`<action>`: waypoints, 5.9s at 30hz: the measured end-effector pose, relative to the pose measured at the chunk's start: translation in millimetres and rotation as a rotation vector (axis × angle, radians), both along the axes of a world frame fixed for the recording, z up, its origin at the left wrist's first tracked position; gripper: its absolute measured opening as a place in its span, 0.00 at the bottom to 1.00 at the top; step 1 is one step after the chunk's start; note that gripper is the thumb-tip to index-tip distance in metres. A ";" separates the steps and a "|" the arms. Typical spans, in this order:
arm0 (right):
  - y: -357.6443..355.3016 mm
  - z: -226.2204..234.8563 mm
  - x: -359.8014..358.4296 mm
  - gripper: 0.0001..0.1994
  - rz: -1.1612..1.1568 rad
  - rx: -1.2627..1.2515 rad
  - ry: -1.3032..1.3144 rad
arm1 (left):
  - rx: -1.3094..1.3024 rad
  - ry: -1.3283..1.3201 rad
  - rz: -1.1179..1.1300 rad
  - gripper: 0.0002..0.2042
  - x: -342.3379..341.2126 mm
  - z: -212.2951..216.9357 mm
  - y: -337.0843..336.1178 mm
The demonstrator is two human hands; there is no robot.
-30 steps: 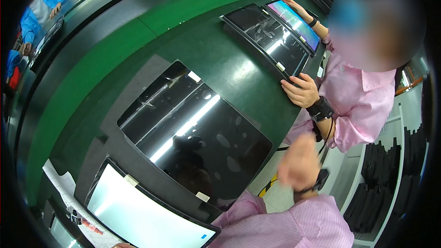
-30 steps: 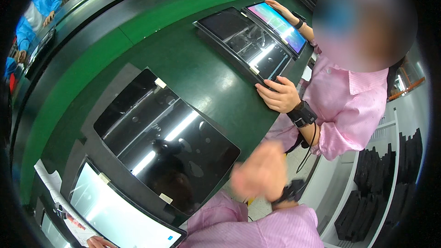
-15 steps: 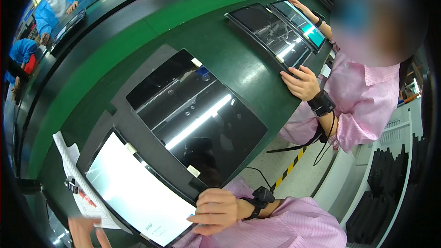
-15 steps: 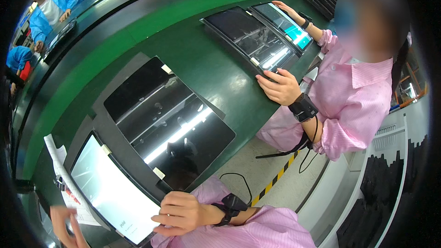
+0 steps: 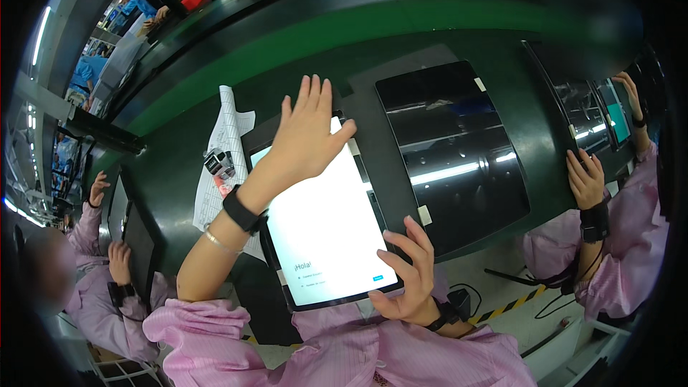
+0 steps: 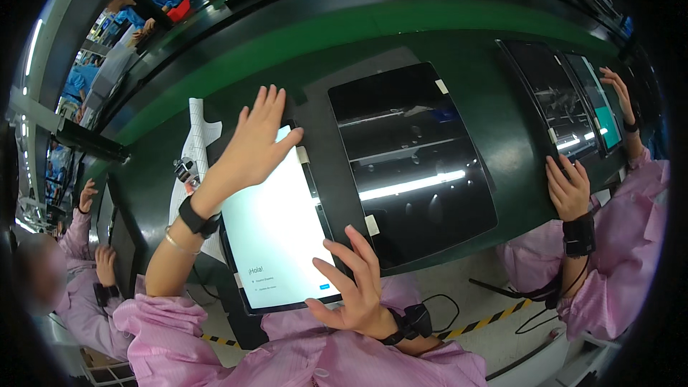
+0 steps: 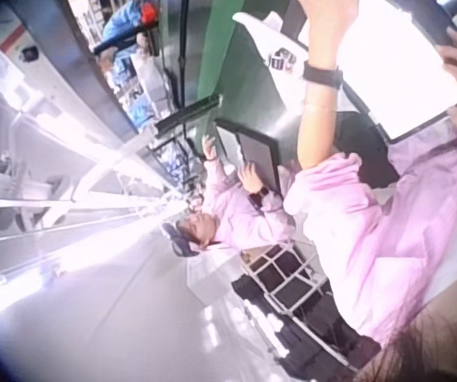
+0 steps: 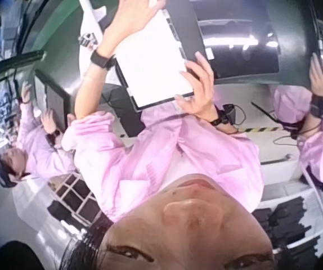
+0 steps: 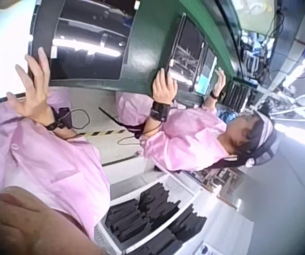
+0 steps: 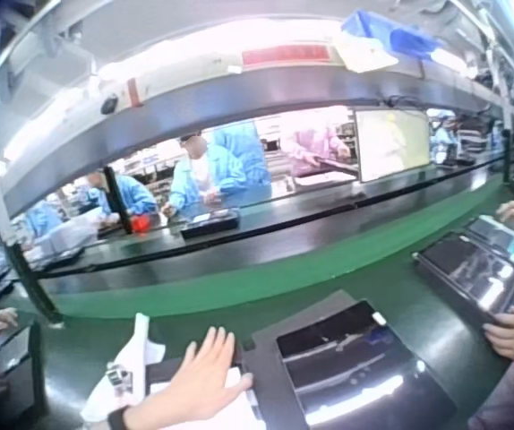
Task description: Assembling, peeling protective film from, and inspecting tablet computer screens and chassis on a factory production line.
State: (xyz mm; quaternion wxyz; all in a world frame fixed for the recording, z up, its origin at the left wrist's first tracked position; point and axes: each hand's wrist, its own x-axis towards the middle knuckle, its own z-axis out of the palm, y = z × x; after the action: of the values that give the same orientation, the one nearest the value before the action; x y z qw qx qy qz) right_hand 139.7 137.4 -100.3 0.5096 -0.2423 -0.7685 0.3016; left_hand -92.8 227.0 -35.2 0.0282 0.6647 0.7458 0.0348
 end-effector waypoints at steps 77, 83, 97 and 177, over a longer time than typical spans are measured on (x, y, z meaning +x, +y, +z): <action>-0.4 19.7 4.3 0.24 0.121 -0.098 -0.084 | 0.071 -0.340 0.119 0.34 6.5 1.5 -14.0; 47.9 74.4 30.8 0.14 0.182 -0.085 -0.298 | 0.162 -0.514 0.156 0.12 53.0 67.8 -140.5; 19.2 46.9 -44.5 0.25 -0.058 -0.140 -0.422 | 0.297 -1.113 0.662 0.14 60.9 -45.7 -251.5; -2.7 68.3 -55.6 0.22 1.180 -0.937 0.796 | 0.530 -1.740 0.319 0.19 79.0 -73.7 -284.2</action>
State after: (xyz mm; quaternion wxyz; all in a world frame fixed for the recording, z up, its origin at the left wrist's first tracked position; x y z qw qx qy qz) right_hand 84.0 134.6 -32.0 0.3482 0.1360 -0.3284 0.8674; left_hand -13.8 -57.2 -109.0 0.4206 0.2784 0.5122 0.6952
